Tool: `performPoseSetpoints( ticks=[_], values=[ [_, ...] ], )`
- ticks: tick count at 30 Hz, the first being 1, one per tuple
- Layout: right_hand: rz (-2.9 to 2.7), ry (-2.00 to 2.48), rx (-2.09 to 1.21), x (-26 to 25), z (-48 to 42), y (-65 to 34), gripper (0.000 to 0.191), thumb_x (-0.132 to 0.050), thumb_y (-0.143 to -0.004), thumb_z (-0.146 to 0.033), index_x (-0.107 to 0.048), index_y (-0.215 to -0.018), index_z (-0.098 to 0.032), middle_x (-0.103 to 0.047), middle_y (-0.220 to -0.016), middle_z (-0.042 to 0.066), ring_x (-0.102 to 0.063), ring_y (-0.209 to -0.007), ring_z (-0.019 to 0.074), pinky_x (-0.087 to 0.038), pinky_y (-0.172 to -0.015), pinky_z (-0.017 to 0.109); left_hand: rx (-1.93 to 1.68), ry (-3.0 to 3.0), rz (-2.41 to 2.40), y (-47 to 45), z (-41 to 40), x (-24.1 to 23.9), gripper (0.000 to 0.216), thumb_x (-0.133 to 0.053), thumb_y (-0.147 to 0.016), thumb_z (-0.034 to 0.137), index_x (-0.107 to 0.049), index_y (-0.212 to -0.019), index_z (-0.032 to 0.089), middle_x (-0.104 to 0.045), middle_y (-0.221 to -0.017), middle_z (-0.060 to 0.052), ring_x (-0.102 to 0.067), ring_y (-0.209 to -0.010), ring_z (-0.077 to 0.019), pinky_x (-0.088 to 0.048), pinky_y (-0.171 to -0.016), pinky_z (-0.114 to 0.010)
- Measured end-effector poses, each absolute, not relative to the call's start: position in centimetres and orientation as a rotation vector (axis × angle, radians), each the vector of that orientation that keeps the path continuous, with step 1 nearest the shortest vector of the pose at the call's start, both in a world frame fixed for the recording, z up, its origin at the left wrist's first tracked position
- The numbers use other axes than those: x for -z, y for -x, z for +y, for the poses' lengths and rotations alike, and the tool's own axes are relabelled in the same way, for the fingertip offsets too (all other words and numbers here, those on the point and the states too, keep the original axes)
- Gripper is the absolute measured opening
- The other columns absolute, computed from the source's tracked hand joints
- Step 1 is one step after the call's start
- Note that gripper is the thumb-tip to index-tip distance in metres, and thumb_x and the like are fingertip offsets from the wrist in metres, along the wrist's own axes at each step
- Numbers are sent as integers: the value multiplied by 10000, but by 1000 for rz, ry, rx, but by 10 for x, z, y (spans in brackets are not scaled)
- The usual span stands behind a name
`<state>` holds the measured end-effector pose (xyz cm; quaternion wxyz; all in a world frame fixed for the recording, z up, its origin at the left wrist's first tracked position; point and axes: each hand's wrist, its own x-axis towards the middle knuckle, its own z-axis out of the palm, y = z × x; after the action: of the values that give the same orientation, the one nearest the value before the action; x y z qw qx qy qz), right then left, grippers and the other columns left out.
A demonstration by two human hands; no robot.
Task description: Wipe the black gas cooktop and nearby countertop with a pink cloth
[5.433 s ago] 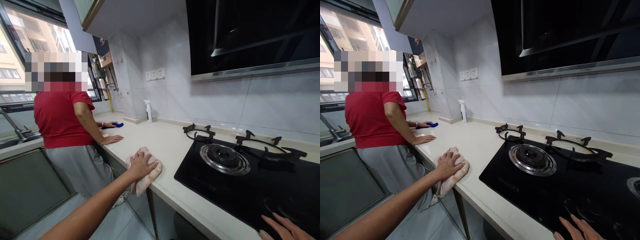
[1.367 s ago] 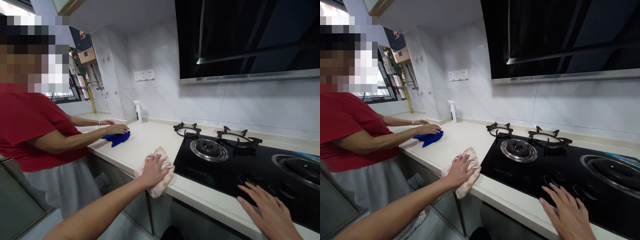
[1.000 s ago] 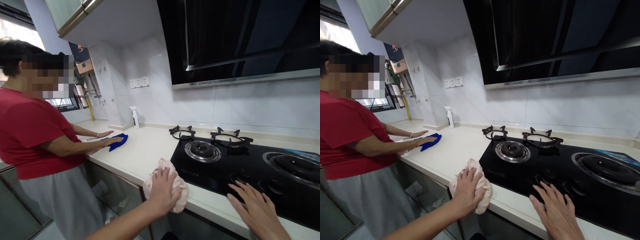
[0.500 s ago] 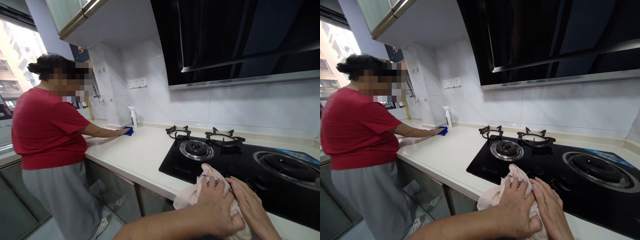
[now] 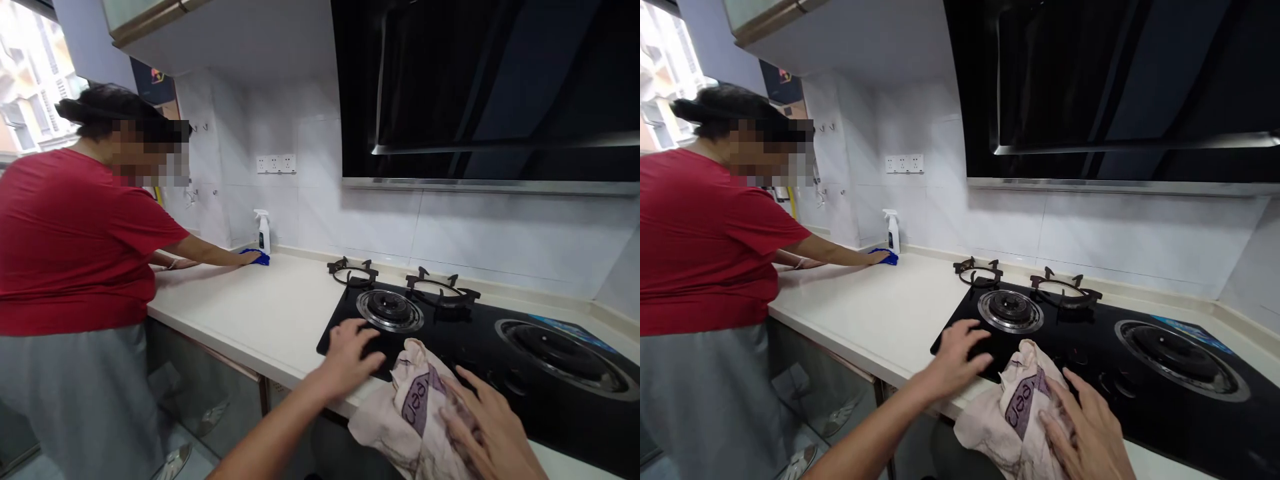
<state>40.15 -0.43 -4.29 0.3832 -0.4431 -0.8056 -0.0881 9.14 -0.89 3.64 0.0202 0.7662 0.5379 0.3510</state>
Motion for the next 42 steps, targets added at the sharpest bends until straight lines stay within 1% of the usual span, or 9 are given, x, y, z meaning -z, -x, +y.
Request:
performPoseSetpoints(
  ticks=[3,7,13,16,19,23,32,35,42],
  values=[
    [-2113,1206,374,54,-1,-374,511,-490,-986,-566,-532,-1444,-343,-617,-1391,77,-608,-1199,310,-513,-925,491,-1093,-2302,2048,-26,3,-36,346,-601,-964,345,-668,-1287,242,-580,-1395,-133,-490,-1341,-301,-346,-1122,-527],
    [-2117,1177,448,50,-4,-334,499,-481,-998,-536,-522,-1437,-304,-615,-1365,109,-589,-1199,319,-468,-957,503,-802,-2156,2389,37,6,-26,356,-549,-986,375,-684,-1270,209,-608,-1349,-153,-529,-1286,-324,-375,-1076,-525],
    [-2302,1224,132,9,-7,-255,484,-515,-1007,-489,-532,-1421,-239,-555,-1415,152,-489,-1311,344,-397,-1071,550,-456,-2175,2394,49,6,-20,426,-423,-1033,495,-640,-1345,302,-571,-1418,-115,-481,-1299,-333,-373,-1039,-530],
    [-2403,1214,-16,-10,-4,-202,553,-535,-999,-513,-502,-1460,-210,-514,-1461,180,-458,-1335,378,-359,-1103,599,-296,-2206,2411,46,7,-25,416,-397,-1035,384,-597,-1393,319,-531,-1462,-119,-470,-1294,-336,-384,-1012,-535],
    [-2476,1114,-95,-19,2,-153,605,-524,-999,-547,-467,-1489,-197,-484,-1488,192,-450,-1332,398,-354,-1105,618,-109,-2248,2397,49,7,-30,558,-453,-944,184,-511,-1486,302,-461,-1543,-133,-437,-1342,-336,-397,-1002,-514],
    [-2447,1122,-104,-20,4,-127,565,-529,-1000,-526,-494,-1445,-179,-531,-1401,184,-494,-1244,380,-395,-1072,596,-35,-2240,2405,55,7,-29,619,-422,-937,156,-455,-1534,315,-390,-1622,-126,-389,-1411,-325,-393,-1029,-517],
    [-2380,1199,-97,-16,-5,-192,362,-545,-1011,-451,-561,-1315,-255,-557,-1264,108,-500,-1127,316,-421,-988,515,29,-2291,2465,52,14,-23,503,-319,-1036,281,-513,-1495,351,-423,-1614,-96,-393,-1426,-341,-390,-1046,-572],
    [-2327,1209,-94,-16,-7,-237,321,-570,-995,-421,-571,-1276,-267,-561,-1202,80,-494,-1080,287,-413,-942,464,-10,-2271,2462,54,18,-22,506,-287,-1052,388,-504,-1507,340,-430,-1609,-99,-386,-1431,-348,-376,-1056,-593],
    [-2217,1304,-72,-11,-19,-364,241,-532,-973,-285,-575,-1210,-265,-572,-1177,56,-505,-1080,249,-400,-922,407,-99,-2242,2459,62,25,-17,558,-280,-1033,463,-496,-1525,315,-426,-1611,-114,-408,-1414,-362,-361,-1066,-606]
  ],
)
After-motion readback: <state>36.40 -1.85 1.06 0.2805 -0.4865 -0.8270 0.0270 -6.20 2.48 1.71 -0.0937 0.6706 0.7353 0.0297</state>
